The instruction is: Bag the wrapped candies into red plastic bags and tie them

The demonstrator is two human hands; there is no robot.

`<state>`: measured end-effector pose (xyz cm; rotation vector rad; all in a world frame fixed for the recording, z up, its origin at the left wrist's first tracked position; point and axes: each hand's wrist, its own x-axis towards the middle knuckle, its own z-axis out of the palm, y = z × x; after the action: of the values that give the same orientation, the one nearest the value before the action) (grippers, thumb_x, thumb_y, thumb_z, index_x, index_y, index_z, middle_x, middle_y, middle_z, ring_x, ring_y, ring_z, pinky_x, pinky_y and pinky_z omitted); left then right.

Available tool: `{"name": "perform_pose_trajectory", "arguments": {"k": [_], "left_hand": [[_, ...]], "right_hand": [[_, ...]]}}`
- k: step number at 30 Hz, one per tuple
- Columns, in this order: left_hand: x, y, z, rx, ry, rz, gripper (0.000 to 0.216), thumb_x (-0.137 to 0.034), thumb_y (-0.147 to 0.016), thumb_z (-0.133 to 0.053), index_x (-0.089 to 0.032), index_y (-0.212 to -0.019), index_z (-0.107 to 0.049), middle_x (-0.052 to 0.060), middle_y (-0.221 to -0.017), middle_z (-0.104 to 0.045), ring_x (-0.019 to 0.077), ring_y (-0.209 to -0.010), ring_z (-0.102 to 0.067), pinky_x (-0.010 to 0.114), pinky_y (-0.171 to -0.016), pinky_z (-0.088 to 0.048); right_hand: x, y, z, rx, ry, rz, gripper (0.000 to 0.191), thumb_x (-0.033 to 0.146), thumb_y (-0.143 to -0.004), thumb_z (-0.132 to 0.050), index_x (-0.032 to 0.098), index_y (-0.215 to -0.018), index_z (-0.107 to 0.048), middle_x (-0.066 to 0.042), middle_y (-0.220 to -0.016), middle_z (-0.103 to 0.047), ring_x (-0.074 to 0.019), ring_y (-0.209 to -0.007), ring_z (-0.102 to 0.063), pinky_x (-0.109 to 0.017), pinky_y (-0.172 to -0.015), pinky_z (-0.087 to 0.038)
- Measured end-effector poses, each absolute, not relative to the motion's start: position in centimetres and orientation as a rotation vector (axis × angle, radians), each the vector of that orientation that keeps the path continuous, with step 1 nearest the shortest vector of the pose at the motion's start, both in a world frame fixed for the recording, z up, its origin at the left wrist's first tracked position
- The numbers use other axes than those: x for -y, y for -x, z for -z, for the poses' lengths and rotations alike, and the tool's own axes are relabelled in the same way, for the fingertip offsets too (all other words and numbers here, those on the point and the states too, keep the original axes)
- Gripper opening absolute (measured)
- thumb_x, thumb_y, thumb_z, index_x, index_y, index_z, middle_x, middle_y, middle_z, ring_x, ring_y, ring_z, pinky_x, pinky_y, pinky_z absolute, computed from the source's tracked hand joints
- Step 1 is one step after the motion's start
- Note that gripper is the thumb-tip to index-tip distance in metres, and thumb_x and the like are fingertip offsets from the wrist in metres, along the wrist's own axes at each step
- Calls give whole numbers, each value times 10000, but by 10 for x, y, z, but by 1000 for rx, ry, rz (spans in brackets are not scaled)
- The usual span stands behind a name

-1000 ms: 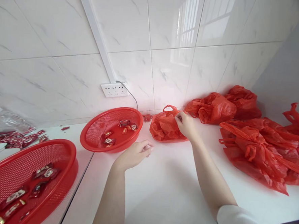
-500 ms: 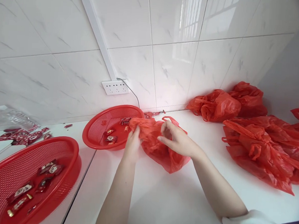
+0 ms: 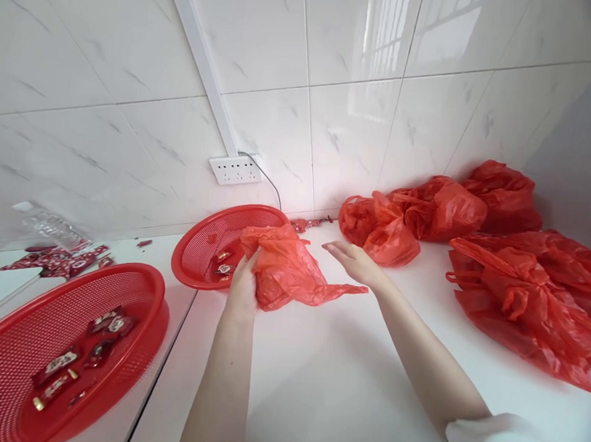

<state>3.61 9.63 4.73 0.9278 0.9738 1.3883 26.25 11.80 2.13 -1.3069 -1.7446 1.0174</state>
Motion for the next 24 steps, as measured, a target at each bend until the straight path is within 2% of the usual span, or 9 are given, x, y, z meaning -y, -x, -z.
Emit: {"name": "perform_pose_trajectory", "arguments": {"k": [2,4,6,10,12,16,20,22,24], "left_hand": [[-92,-37,-46,-944,-972,-1355,467,-430,-716,-707,-189,-1104,-611,73,-982,-710,252,-969,-668,343,-801,-529],[-88,-39,-45,-905,-1016,-1305,491,-396,-704,-734,-202,-1137,-608,71,-1040,-702,248,-990,-664,343,-835,-524],[-86,-40,-45,-885,-1049,-1252,495,-377,-698,-749,-206,-1141,-612,76,-1077,-694,250,-1004,-659,345,-854,-522],[-91,-35,-49,-984,-1112,-1257,471,-396,-727,-723,-193,-1138,-613,102,-1098,-679,259,-1009,-649,359,-838,-526],[-96,-26,-52,-1158,-1207,-1300,485,-371,-738,-705,-199,-1176,-587,100,-1094,-667,246,-990,-645,364,-833,-522],[-96,-12,-61,-1558,-1522,-1450,459,-258,-736,-673,-206,-1178,-561,79,-1113,-621,207,-982,-608,332,-854,-491],[-75,-25,-69,-1161,-1891,-1374,189,-268,-840,-573,-192,-998,-645,69,-996,-660,194,-908,-627,324,-837,-501],[-63,-39,-71,-932,-2072,-1120,185,-256,-886,-507,-196,-942,-673,68,-940,-680,188,-849,-641,314,-786,-512],[-57,-53,-70,-903,-2266,-964,239,-222,-907,-451,-207,-973,-681,74,-1012,-681,201,-930,-632,320,-831,-488]], "right_hand": [[-107,-263,-35,1681,1022,-1320,459,514,-957,-364,200,-1165,-627,-111,-1289,-596,-243,-1220,-529,-431,-1023,-411],[-98,-258,-43,1631,795,-1510,403,519,-928,-452,211,-1122,-626,-88,-1229,-626,-223,-1171,-558,-404,-997,-427],[-93,-251,-45,1607,698,-1540,314,475,-868,-584,194,-1000,-628,-62,-1062,-673,-198,-1012,-620,-364,-918,-464],[-94,-246,-42,1372,776,-1389,271,468,-831,-616,205,-847,-551,6,-767,-627,-140,-660,-588,-284,-657,-478],[-95,-251,-43,1278,864,-1235,258,472,-837,-595,221,-865,-541,16,-754,-606,-134,-630,-560,-265,-610,-450],[-94,-263,-50,1423,1017,-911,224,437,-855,-568,215,-858,-596,2,-773,-587,-143,-682,-529,-265,-632,-414],[-87,-262,-53,1643,1151,-819,237,435,-869,-538,217,-820,-618,28,-629,-479,-121,-553,-397,-255,-537,-327],[-83,-258,-54,1704,1128,-833,242,425,-880,-522,214,-819,-624,30,-621,-469,-116,-538,-365,-254,-520,-305],[-78,-254,-56,1762,1086,-847,242,408,-891,-506,211,-819,-628,27,-643,-494,-113,-542,-367,-253,-518,-305]]}}
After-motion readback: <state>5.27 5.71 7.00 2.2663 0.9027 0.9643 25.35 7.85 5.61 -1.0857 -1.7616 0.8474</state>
